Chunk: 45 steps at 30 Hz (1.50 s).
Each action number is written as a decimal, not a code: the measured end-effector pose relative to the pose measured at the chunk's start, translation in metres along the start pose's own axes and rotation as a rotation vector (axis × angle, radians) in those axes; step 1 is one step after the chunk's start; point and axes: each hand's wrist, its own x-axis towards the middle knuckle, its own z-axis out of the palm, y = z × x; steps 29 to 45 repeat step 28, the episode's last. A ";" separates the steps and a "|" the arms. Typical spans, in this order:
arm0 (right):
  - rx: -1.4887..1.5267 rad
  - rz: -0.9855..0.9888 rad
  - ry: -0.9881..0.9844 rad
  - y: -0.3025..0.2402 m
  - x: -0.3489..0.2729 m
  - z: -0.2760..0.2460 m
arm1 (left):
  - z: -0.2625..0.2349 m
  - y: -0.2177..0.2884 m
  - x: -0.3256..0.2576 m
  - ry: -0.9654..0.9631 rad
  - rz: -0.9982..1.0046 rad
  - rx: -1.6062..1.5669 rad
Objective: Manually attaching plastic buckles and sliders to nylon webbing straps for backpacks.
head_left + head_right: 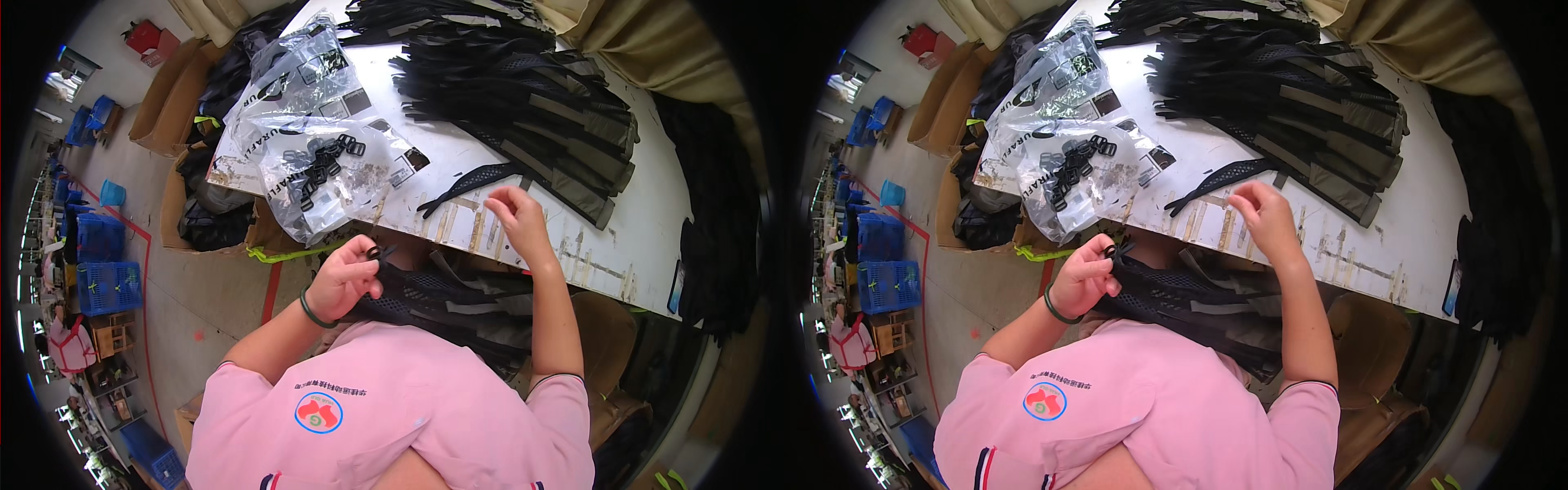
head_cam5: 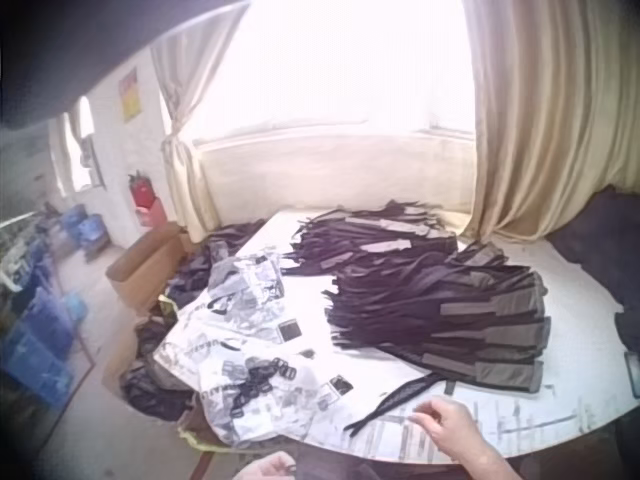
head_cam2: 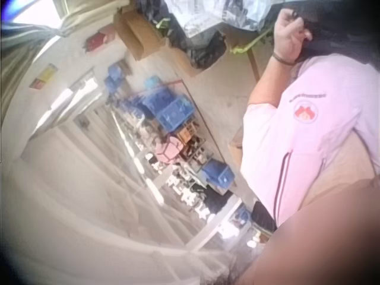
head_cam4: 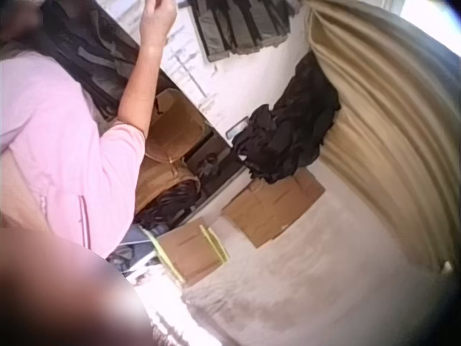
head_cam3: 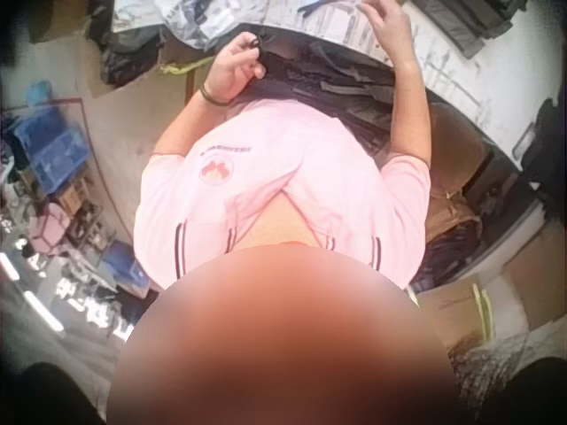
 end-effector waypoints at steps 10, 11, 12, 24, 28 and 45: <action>-0.871 -0.141 0.387 0.081 0.078 -0.043 | -0.061 0.010 -0.023 0.488 0.432 1.480; -0.849 -0.209 0.425 0.073 0.075 -0.041 | -0.054 0.009 -0.018 0.420 0.444 1.352; -0.826 -0.273 0.464 0.065 0.069 -0.041 | -0.044 0.007 -0.009 0.306 0.404 1.165; 0.039 0.116 -0.162 -0.018 -0.042 -0.089 | 0.040 -0.016 0.126 -0.288 0.138 0.232; -0.290 0.196 -0.279 -0.005 -0.045 -0.096 | 0.001 -0.008 0.123 -0.223 0.206 0.310; -0.290 0.196 -0.279 -0.005 -0.045 -0.096 | 0.001 -0.008 0.123 -0.223 0.206 0.310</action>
